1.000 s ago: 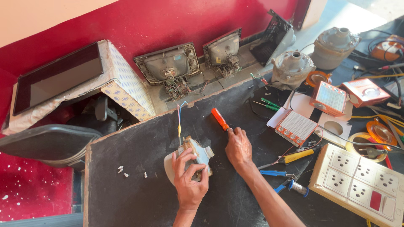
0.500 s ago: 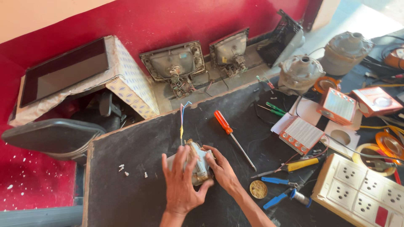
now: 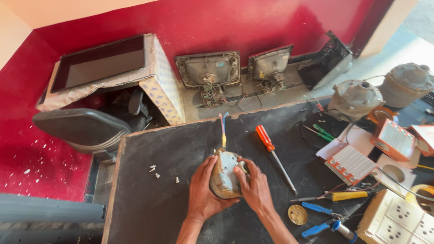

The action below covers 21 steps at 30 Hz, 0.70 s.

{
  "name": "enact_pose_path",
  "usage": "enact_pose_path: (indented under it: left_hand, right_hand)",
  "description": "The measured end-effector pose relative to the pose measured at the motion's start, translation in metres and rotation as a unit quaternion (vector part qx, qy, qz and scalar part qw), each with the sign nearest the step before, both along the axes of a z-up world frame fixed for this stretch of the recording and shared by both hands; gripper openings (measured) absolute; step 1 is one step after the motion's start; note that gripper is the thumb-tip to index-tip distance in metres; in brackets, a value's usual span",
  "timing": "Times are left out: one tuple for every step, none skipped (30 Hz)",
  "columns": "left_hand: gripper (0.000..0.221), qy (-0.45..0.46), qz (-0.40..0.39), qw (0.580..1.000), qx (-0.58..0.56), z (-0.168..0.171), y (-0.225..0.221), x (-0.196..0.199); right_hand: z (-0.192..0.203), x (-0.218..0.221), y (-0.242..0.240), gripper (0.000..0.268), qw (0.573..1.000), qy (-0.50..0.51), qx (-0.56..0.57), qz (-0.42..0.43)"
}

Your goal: The person uses a red-handled screwdriver to unscrew multiple screws from a small, round, metallic electronic component on a workbench. The person removes the screws one by one and places them on the table, then flips the component over to continue unscrewing the other side.

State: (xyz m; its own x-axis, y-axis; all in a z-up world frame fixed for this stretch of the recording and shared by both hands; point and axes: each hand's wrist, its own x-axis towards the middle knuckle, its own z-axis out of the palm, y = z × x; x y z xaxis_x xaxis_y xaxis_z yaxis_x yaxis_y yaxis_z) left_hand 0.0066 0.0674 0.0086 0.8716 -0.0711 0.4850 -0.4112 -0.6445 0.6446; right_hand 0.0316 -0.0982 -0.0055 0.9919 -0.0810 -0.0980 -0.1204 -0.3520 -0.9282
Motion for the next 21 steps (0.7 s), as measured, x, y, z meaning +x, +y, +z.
enact_pose_path:
  left_hand:
    - [0.125, -0.027, -0.001, 0.998, -0.058, -0.007, 0.000, -0.002]
    - [0.125, -0.003, 0.010, 0.995, -0.101, -0.013, -0.002, -0.004]
    - [0.125, 0.021, 0.021, 0.989, -0.143, -0.019, -0.007, -0.006]
    - [0.124, 0.045, 0.030, 0.981, -0.187, -0.025, -0.010, -0.006]
    - [0.123, 0.067, 0.017, 0.972, -0.224, -0.030, -0.012, -0.004]
    - [0.122, 0.091, 0.005, 0.961, -0.262, -0.035, -0.015, -0.006]
    - [0.121, 0.114, -0.007, 0.947, -0.299, -0.040, -0.016, -0.007]
    - [0.121, 0.105, -0.008, 0.949, -0.298, -0.042, -0.015, -0.007]
    - [0.121, 0.096, -0.009, 0.950, -0.298, -0.044, -0.014, -0.006]
    - [0.121, 0.088, -0.009, 0.951, -0.298, -0.046, -0.013, -0.008]
    - [0.123, 0.097, -0.024, 0.950, -0.296, -0.046, -0.012, -0.009]
    - [0.125, 0.105, -0.038, 0.949, -0.294, -0.046, -0.006, -0.010]
    - [0.126, 0.113, -0.052, 0.949, -0.291, -0.044, -0.001, -0.014]
    - [0.125, 0.119, -0.057, 0.950, -0.285, -0.041, 0.005, -0.018]
    - [0.124, 0.124, -0.063, 0.950, -0.278, -0.038, 0.011, -0.023]
    - [0.123, 0.131, -0.070, 0.950, -0.274, -0.036, 0.014, -0.029]
    - [0.113, 0.099, -0.072, 0.958, -0.261, -0.034, 0.019, -0.035]
    - [0.103, 0.068, -0.075, 0.964, -0.246, -0.031, 0.026, -0.044]
    - [0.093, 0.037, -0.078, 0.969, -0.231, -0.029, 0.031, -0.050]
    - [0.073, 0.030, -0.044, 0.982, -0.180, -0.027, 0.035, -0.053]
    - [0.055, 0.024, -0.010, 0.991, -0.128, -0.025, 0.038, -0.055]
  right_hand:
    - [0.007, 0.001, 0.003, 0.050, 0.997, -0.051, -0.048, 0.012]
    - [0.014, 0.001, 0.006, 0.051, 0.990, -0.105, -0.097, 0.022]
    - [0.020, 0.002, 0.009, 0.052, 0.983, -0.131, -0.127, 0.033]
    - [0.026, 0.002, 0.012, 0.052, 0.974, -0.156, -0.158, 0.042]
    - [0.031, 0.002, 0.014, 0.053, 0.964, -0.181, -0.188, 0.052]
    - [0.035, 0.000, 0.016, 0.054, 0.956, -0.189, -0.215, 0.061]
    - [0.039, -0.001, 0.017, 0.054, 0.948, -0.196, -0.242, 0.070]
    - [0.042, -0.001, 0.019, 0.055, 0.938, -0.204, -0.267, 0.077]
    - [0.045, -0.002, 0.021, 0.055, 0.938, -0.208, -0.267, 0.074]
    - [0.047, -0.004, 0.021, 0.055, 0.938, -0.211, -0.267, 0.071]
    - [0.048, -0.006, 0.021, 0.055, 0.937, -0.214, -0.267, 0.068]
    - [0.049, -0.009, 0.023, 0.054, 0.928, -0.236, -0.280, 0.071]
    - [0.050, -0.013, 0.025, 0.053, 0.918, -0.258, -0.292, 0.074]
    - [0.051, -0.014, 0.029, 0.052, 0.908, -0.282, -0.301, 0.076]
    - [0.050, -0.015, 0.033, 0.052, 0.908, -0.284, -0.301, 0.070]
    - [0.049, -0.017, 0.034, 0.052, 0.907, -0.285, -0.302, 0.064]
    - [0.046, -0.018, 0.034, 0.052, 0.907, -0.286, -0.304, 0.058]
    - [0.042, -0.018, 0.031, 0.054, 0.909, -0.296, -0.286, 0.066]
    - [0.039, -0.017, 0.026, 0.057, 0.911, -0.305, -0.268, 0.074]
    - [0.035, -0.015, 0.020, 0.059, 0.912, -0.315, -0.249, 0.081]
    - [0.030, -0.013, 0.012, 0.056, 0.945, -0.279, -0.164, 0.056]
